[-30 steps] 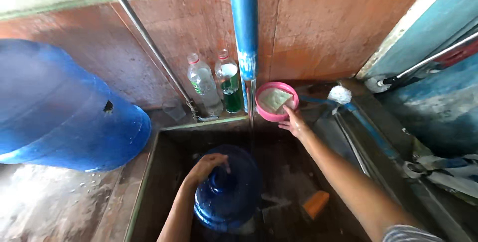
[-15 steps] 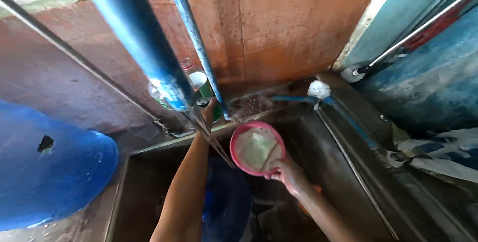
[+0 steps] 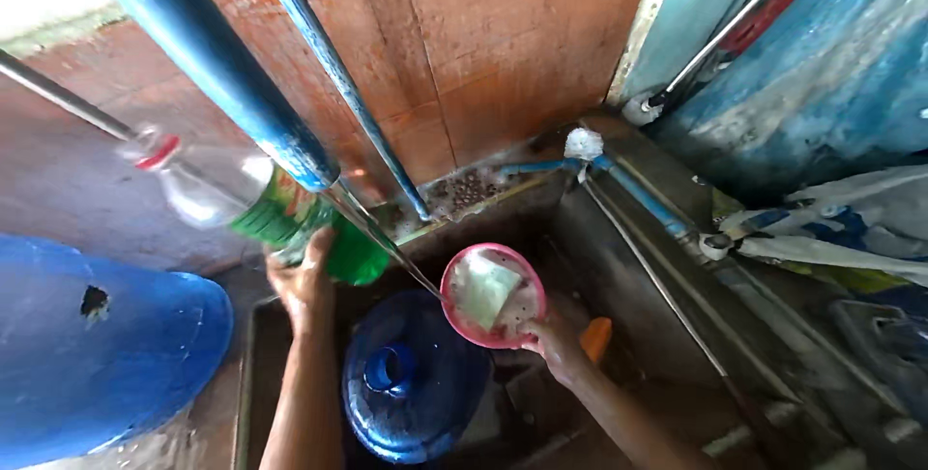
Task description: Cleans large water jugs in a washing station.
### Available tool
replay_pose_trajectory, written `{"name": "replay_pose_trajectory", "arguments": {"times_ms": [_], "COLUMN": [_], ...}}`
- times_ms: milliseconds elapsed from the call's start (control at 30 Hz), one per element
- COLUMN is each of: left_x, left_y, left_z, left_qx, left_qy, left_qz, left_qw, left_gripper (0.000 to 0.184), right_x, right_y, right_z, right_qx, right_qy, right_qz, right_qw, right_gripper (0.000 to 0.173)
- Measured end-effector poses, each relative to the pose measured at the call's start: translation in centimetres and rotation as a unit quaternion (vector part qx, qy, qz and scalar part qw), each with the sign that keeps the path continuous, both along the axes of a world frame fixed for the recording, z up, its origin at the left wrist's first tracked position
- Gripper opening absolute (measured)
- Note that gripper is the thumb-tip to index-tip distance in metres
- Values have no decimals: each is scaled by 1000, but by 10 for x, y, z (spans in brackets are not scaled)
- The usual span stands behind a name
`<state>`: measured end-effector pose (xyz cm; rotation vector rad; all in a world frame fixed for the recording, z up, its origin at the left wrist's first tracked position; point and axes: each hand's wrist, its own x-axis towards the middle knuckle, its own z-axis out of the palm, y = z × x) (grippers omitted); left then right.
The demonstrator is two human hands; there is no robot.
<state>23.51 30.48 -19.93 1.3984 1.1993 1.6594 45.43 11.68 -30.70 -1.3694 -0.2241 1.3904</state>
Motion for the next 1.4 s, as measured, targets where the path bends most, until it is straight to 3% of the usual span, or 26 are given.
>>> {"name": "replay_pose_trajectory", "arguments": {"times_ms": [33,133,200,300,433,667,867,1400], "left_x": [-11,-47,-63,-81,-79,-54,-42,-33], "left_y": [-19,-85,-131,-184,-223,-232,-222,-211], "left_z": [7,17,22,20,5,-11,-16,-9], "left_qx": [7,-29,-71,-153,-270,-406,-436,-460], "left_qy": [6,41,79,138,177,315,364,398], "left_qz": [-3,-44,-103,-211,-267,-281,-292,-285], "left_qw": [1000,998,989,956,908,811,769,740], "left_gripper": [50,70,72,66,72,74,67,69], "right_x": [0,0,0,0,-2,-4,-2,-2], "right_y": [-1,-5,-9,-12,-14,-13,-12,-10], "right_z": [1,0,0,3,2,0,-5,-7], "right_qx": [3,22,40,62,85,100,98,80], "right_qy": [0,7,13,17,16,19,13,24], "right_qz": [4,15,18,30,38,35,46,46], "right_qw": [1000,1000,999,997,996,994,994,995], "right_gripper": [74,77,80,81,79,74,73,70]}}
